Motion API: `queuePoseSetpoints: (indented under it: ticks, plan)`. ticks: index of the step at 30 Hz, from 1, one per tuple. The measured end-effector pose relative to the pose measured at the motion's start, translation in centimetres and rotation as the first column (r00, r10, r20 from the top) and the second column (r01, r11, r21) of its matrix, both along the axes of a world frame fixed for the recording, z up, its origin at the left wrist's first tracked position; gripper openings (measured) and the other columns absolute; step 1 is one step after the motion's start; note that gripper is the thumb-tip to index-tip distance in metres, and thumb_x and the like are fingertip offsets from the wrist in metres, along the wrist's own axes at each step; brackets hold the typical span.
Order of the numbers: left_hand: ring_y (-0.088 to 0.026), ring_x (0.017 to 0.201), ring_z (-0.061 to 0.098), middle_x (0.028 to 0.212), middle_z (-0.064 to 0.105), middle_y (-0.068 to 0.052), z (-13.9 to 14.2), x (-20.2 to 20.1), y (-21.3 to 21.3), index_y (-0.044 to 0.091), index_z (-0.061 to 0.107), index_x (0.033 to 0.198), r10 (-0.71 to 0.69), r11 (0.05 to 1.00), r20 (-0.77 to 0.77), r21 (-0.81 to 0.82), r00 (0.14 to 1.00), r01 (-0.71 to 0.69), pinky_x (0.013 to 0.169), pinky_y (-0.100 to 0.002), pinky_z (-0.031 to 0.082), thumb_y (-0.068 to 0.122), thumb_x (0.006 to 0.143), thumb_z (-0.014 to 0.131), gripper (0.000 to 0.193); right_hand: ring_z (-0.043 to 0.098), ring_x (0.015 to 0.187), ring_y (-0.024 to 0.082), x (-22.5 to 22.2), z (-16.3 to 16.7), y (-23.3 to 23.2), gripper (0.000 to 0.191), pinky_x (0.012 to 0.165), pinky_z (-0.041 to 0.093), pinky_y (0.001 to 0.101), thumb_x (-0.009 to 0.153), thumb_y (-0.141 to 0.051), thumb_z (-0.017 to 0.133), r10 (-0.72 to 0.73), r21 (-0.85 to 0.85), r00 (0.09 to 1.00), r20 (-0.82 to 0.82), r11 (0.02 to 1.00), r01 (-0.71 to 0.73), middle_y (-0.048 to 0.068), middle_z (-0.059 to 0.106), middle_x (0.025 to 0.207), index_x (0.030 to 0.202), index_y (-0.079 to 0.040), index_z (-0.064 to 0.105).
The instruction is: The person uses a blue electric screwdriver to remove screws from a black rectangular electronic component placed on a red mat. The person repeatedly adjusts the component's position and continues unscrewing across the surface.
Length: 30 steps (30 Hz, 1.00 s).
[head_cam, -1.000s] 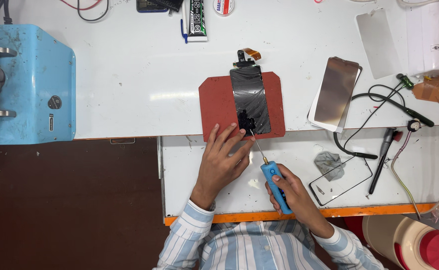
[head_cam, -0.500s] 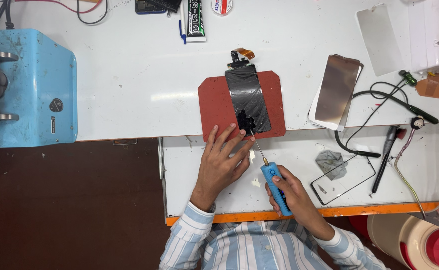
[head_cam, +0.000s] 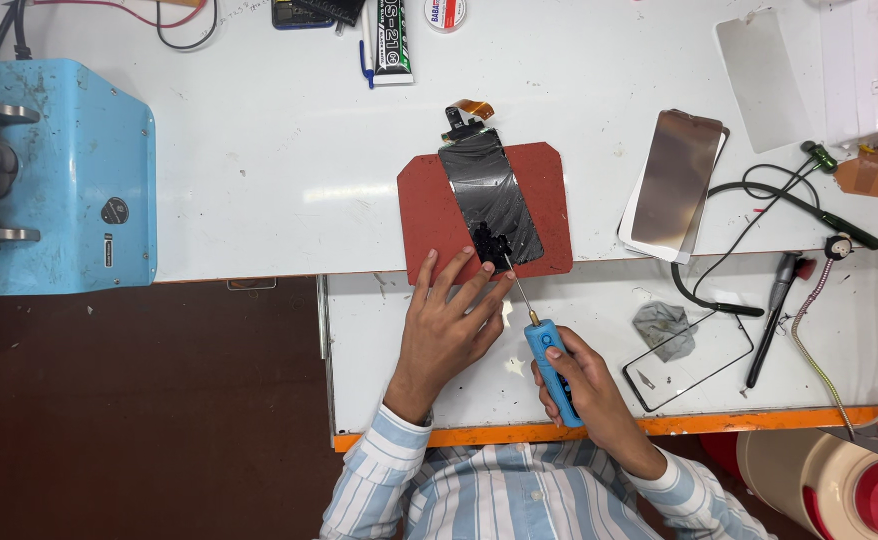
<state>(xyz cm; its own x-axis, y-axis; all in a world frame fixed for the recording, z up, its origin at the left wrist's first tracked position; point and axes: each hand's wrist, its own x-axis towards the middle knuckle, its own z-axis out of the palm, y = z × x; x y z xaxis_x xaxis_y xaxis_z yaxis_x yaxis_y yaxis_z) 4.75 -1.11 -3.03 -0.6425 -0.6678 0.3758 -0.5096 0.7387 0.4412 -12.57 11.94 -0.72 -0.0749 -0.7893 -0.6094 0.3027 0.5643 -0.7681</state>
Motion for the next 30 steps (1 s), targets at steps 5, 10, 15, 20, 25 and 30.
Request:
queuePoseSetpoints:
  ticks: [5, 10, 15, 20, 25, 30]
  plan:
    - [-0.028, 0.138, 0.049, 0.132, 0.065, -0.002, 0.1, -0.1, 0.1, 0.025, 0.066, 0.133, 0.008, 1.000, 0.013, 0.002, 1.000, -0.008, 0.123, -0.060, 0.029, 0.026, 0.088, 0.077, 0.046, 0.052, 0.042, 0.009, 0.2, -0.3, 0.1, 0.045, 0.033, 0.044, 0.0242, 0.099, -0.030, 0.044, -0.016, -0.005, 1.000, 0.006, 1.000, 0.016, 0.007, 0.057, 0.073, 0.135, -0.004, 0.049]
    - [-0.028, 0.139, 0.048, 0.132, 0.065, -0.001, -0.1, -0.2, 0.2, 0.026, 0.064, 0.135, 0.009, 1.000, 0.039, 0.004, 0.999, -0.009, 0.123, -0.060, 0.028, 0.028, 0.089, 0.077, 0.048, 0.052, 0.042, 0.009, 0.4, -0.7, 0.3, 0.042, 0.033, 0.044, 0.0238, 0.100, -0.031, 0.043, -0.031, -0.027, 0.999, 0.029, 0.999, 0.032, 0.007, 0.057, 0.072, 0.131, -0.002, 0.049]
    - [-0.029, 0.138, 0.047, 0.134, 0.064, -0.001, -0.2, -0.2, 0.2, 0.027, 0.063, 0.137, 0.009, 1.000, 0.042, -0.003, 0.999, -0.009, 0.122, -0.060, 0.028, 0.029, 0.088, 0.077, 0.051, 0.053, 0.041, 0.009, 0.6, -1.1, 0.5, 0.039, 0.032, 0.044, 0.0237, 0.100, -0.032, 0.042, -0.045, -0.037, 0.998, 0.035, 0.998, 0.046, 0.007, 0.057, 0.072, 0.124, -0.002, 0.051]
    - [-0.029, 0.138, 0.047, 0.135, 0.064, -0.002, -0.2, -0.2, 0.3, 0.028, 0.062, 0.139, 0.007, 1.000, 0.048, -0.005, 0.999, -0.007, 0.122, -0.060, 0.028, 0.029, 0.089, 0.076, 0.052, 0.052, 0.042, 0.009, 0.8, -1.2, 0.6, 0.038, 0.032, 0.044, 0.0235, 0.101, -0.032, 0.044, -0.061, -0.051, 0.996, 0.065, 0.997, 0.064, 0.007, 0.057, 0.072, 0.121, 0.000, 0.051]
    - [-0.029, 0.139, 0.047, 0.134, 0.064, -0.002, 0.0, -0.3, 0.3, 0.029, 0.059, 0.141, 0.013, 1.000, 0.067, -0.009, 0.998, -0.012, 0.122, -0.061, 0.027, 0.030, 0.090, 0.075, 0.053, 0.052, 0.042, 0.008, 0.8, -1.1, 0.6, 0.037, 0.033, 0.044, 0.0236, 0.101, -0.030, 0.043, -0.065, -0.053, 0.996, 0.060, 0.996, 0.068, 0.006, 0.057, 0.072, 0.121, 0.000, 0.052]
    - [-0.030, 0.139, 0.046, 0.130, 0.064, -0.003, 0.2, -0.5, 0.4, 0.030, 0.057, 0.144, 0.013, 1.000, 0.092, -0.018, 0.996, -0.012, 0.122, -0.062, 0.026, 0.031, 0.091, 0.074, 0.056, 0.053, 0.042, 0.009, 0.7, -1.1, 0.4, 0.036, 0.033, 0.044, 0.0238, 0.101, -0.030, 0.043, -0.067, -0.051, 0.996, 0.057, 0.996, 0.070, 0.007, 0.056, 0.072, 0.119, 0.000, 0.051]
